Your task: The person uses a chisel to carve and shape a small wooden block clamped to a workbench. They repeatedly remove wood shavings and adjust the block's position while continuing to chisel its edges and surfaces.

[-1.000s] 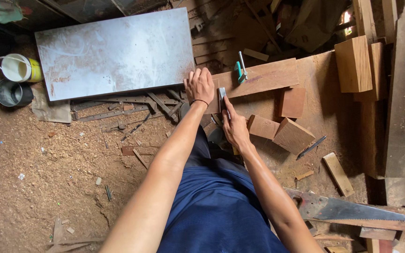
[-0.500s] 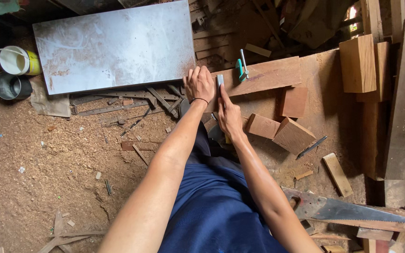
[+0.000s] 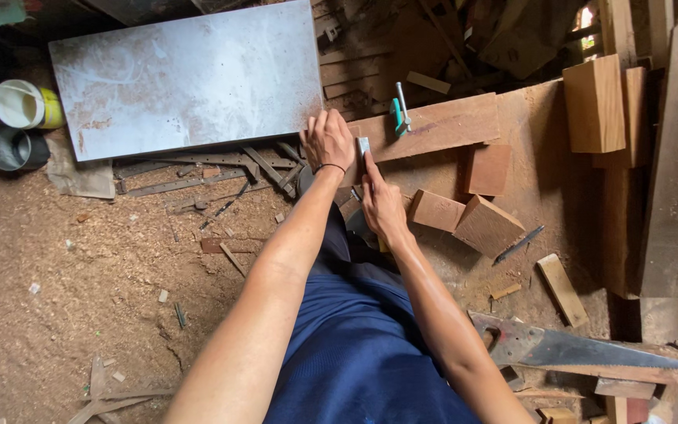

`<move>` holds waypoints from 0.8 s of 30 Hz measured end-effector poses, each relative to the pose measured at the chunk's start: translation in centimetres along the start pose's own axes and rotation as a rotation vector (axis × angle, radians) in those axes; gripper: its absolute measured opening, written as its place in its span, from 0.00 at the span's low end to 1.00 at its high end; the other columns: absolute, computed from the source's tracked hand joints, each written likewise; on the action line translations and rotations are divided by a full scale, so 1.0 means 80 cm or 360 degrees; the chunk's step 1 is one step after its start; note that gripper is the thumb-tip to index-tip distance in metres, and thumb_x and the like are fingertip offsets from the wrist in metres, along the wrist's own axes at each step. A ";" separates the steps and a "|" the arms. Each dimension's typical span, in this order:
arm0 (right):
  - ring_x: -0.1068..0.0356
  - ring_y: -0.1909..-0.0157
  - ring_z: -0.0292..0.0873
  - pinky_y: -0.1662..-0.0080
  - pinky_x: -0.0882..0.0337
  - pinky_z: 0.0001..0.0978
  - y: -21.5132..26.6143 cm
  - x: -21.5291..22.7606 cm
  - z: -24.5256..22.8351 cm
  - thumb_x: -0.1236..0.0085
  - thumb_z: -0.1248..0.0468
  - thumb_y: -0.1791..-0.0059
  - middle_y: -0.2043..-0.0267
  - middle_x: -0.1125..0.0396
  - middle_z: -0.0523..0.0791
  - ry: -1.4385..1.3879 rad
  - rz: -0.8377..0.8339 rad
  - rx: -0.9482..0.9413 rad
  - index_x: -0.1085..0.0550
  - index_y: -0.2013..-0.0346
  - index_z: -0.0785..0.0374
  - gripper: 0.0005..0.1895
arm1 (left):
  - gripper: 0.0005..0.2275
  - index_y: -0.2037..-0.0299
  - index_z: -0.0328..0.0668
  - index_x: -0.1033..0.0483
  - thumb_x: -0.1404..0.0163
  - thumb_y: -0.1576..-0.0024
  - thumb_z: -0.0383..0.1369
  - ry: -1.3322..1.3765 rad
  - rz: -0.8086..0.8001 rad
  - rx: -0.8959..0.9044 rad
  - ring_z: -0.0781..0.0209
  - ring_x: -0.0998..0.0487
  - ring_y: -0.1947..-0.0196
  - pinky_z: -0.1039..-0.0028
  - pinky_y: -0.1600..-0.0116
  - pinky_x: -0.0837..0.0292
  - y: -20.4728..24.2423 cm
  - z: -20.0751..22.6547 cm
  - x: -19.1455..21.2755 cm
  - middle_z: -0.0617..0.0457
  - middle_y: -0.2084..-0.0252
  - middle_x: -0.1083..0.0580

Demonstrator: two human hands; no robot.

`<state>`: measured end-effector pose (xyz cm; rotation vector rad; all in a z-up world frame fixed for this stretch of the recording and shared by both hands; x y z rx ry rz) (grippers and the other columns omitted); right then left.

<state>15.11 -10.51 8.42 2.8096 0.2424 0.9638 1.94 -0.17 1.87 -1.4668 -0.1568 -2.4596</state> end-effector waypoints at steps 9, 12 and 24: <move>0.28 0.72 0.64 0.64 0.32 0.57 0.010 0.000 0.012 0.56 0.64 0.45 0.71 0.31 0.63 0.0076 0.0032 0.0167 0.46 0.25 0.51 0.32 | 0.12 0.59 0.43 0.23 0.61 0.35 0.35 -0.0017 -0.0118 0.0043 0.55 0.27 0.52 0.58 0.44 0.38 -0.002 -0.004 -0.005 0.53 0.56 0.25; 0.31 0.74 0.67 0.63 0.35 0.59 -0.014 0.000 0.010 0.59 0.60 0.41 0.74 0.32 0.65 0.0238 -0.0208 -0.0172 0.48 0.24 0.49 0.30 | 0.11 0.60 0.43 0.23 0.60 0.37 0.34 -0.0021 -0.0043 0.0036 0.54 0.27 0.52 0.58 0.45 0.38 -0.004 -0.001 -0.001 0.52 0.54 0.24; 0.30 0.70 0.66 0.65 0.32 0.55 -0.049 -0.002 0.034 0.59 0.61 0.41 0.69 0.32 0.65 0.0093 0.0034 0.0104 0.43 0.26 0.50 0.27 | 0.11 0.62 0.43 0.23 0.60 0.37 0.35 0.0020 -0.0057 0.0116 0.52 0.27 0.51 0.56 0.43 0.38 -0.001 0.001 -0.001 0.52 0.56 0.24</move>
Point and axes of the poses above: each hand's wrist, its own y-axis away from the middle knuckle, its own x-axis out of the back of the hand, z = x × y, the point moved 2 cm from there along -y, towards the middle knuckle
